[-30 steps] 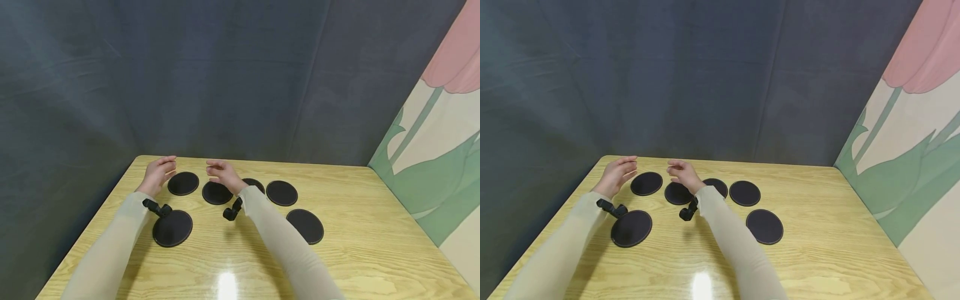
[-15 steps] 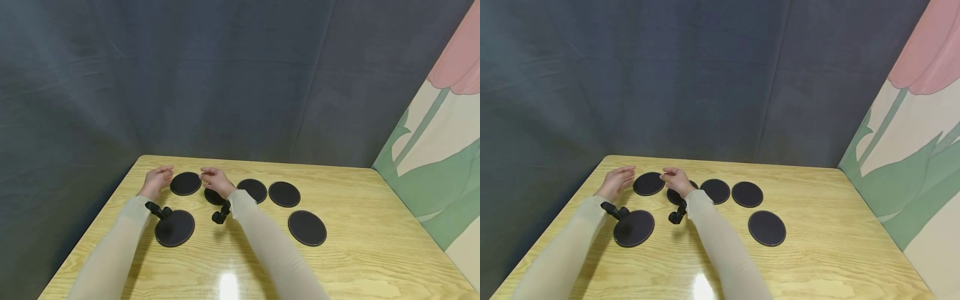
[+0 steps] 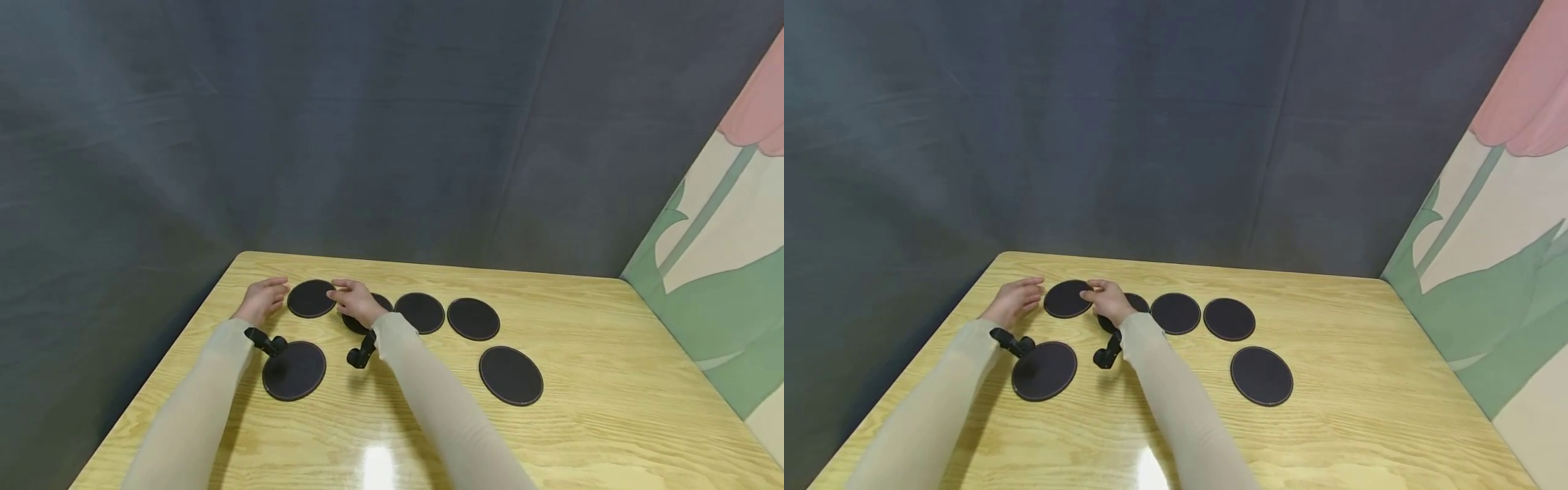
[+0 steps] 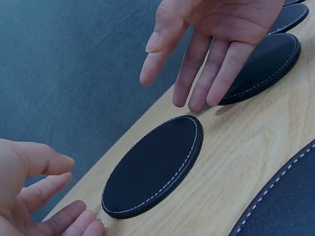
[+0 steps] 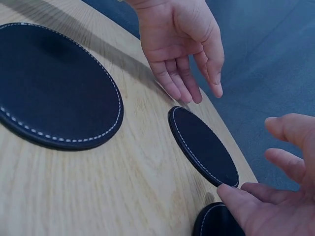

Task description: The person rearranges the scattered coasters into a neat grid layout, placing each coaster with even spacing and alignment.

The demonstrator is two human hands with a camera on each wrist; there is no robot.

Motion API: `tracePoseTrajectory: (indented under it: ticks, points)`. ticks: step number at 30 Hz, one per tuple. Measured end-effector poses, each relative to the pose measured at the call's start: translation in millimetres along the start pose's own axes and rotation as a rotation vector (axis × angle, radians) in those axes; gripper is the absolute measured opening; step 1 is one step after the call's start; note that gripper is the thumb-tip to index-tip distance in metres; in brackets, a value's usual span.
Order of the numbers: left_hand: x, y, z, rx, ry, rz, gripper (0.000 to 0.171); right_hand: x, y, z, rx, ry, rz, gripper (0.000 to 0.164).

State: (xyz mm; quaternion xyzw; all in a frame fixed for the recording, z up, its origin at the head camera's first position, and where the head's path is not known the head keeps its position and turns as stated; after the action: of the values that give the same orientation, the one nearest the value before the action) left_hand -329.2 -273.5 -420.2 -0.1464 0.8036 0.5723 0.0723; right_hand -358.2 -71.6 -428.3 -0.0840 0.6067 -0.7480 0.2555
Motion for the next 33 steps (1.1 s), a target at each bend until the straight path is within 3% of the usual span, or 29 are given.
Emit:
tracePoseTrajectory:
  ticks: [12,20,33]
  points:
    - [12.2,-10.8,2.6,0.058,-0.041,0.015,0.057,1,3,-2,0.017,-0.010,0.026,0.050]
    - [2.9,-3.0,9.7,0.111,-0.054,-0.014,0.056,3,5,0,0.021,0.008,0.024,0.046]
    - [4.3,-3.5,12.3,0.105,-0.007,-0.046,0.057,-1,0,8,0.025,0.017,0.027,0.045]
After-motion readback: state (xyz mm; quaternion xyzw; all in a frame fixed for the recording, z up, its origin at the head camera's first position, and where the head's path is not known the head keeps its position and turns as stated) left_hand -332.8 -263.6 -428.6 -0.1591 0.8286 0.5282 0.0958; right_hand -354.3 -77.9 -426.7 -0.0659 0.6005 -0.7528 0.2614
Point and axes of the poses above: each hand's wrist, its own x-axis towards the middle knuckle, its own z-axis out of the palm, y = z × x, the point moved 4 cm from there along x, towards the middle knuckle, and after that the axes turned 14 degrees about x, right-handed, at the moved point
